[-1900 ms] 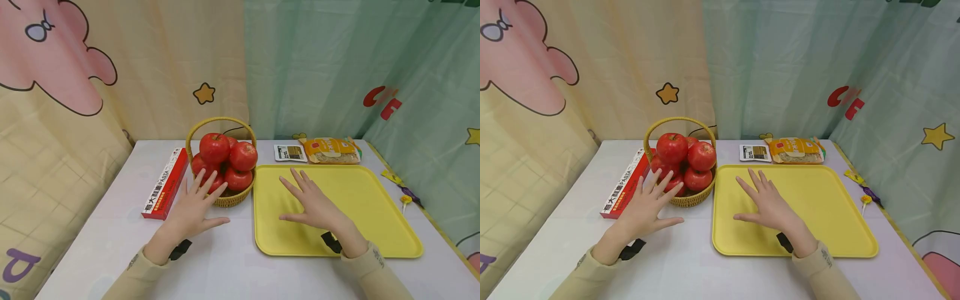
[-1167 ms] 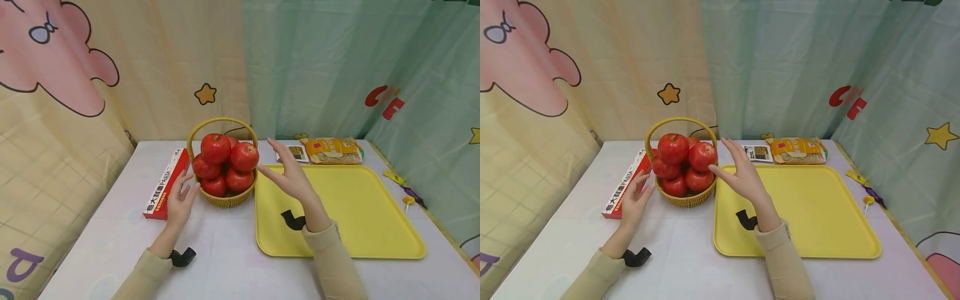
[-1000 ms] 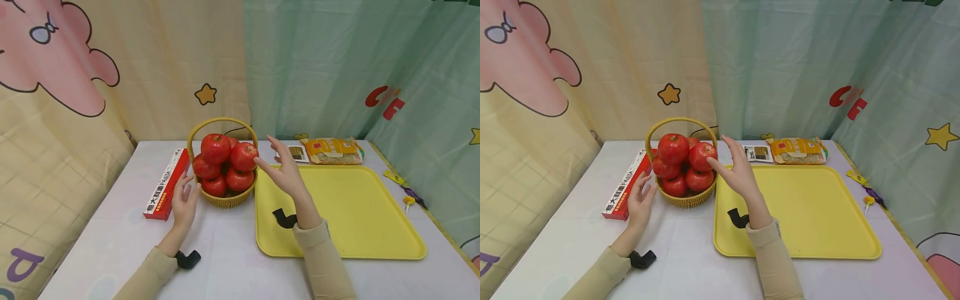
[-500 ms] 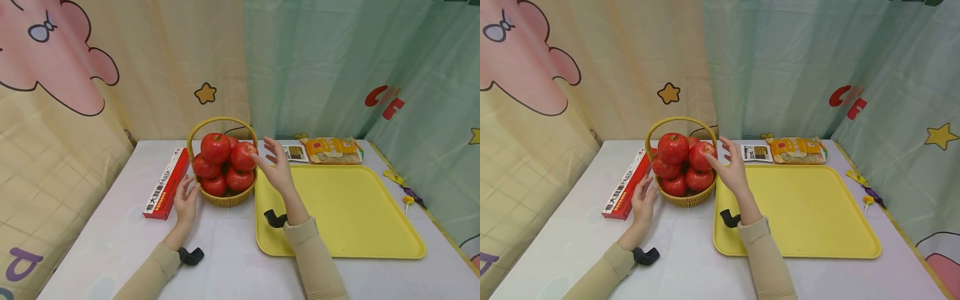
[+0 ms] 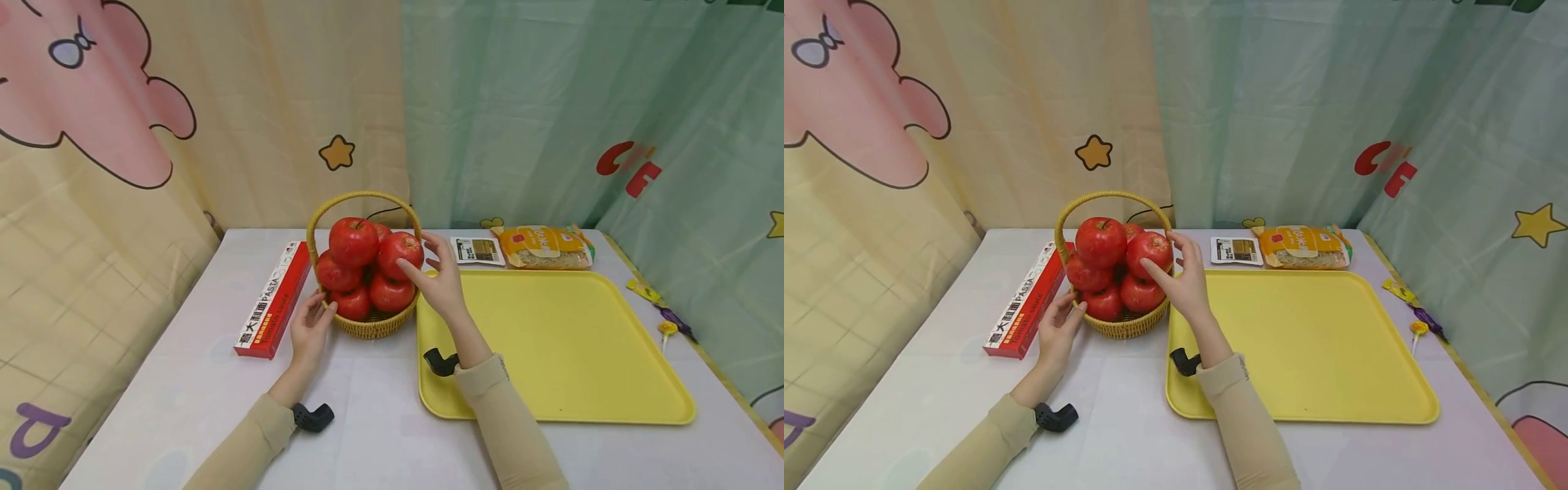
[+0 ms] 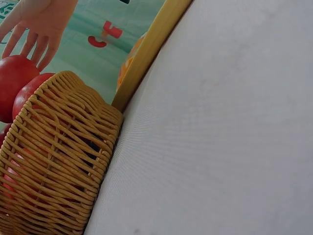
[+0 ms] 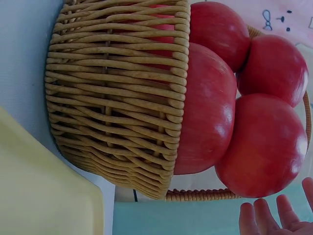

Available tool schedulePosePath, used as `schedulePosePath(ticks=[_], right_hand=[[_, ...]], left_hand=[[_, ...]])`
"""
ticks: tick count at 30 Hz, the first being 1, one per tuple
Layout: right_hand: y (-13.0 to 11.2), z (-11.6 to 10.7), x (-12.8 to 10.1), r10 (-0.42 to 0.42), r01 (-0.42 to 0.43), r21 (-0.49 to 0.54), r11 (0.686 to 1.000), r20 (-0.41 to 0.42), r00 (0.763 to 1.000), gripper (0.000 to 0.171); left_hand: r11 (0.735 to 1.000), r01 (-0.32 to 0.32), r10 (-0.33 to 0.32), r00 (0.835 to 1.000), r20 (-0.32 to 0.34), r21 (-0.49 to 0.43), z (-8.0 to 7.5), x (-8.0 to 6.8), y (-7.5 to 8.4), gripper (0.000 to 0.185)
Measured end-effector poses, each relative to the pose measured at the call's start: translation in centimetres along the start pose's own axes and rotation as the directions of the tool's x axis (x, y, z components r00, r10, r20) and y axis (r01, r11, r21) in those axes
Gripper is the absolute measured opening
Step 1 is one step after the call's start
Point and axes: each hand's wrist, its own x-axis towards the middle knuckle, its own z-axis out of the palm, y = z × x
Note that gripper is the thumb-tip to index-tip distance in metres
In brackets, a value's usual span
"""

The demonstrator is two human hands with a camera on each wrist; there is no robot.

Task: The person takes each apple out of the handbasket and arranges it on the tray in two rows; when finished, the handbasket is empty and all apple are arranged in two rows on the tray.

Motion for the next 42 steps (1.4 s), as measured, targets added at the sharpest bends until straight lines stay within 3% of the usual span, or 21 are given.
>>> schedulePosePath(ticks=[7, 14, 42], right_hand=[[2.8, 0.5, 0.6, 0.010, -0.010, -0.026, 1.000, -0.020, 1.000, 0.059], [3.5, 1.0, 0.4, 0.009, -0.009, -0.026, 1.000, -0.024, 1.000, 0.061], [3.9, 2.2, -0.1, 0.053, -0.061, -0.100, 0.993, -0.078, 0.996, 0.070]], left_hand=[[0.999, 0.048, -0.048, 0.998, 0.031, 0.013, -0.2, -0.1, 0.6, 0.036], [0.998, 0.050, -0.052, 0.998, 0.041, 0.040, 0.2, -0.9, 3.0, 0.036], [0.997, 0.078, -0.079, 0.996, 0.045, 0.016, 0.3, -1.1, 3.1, 0.036]])
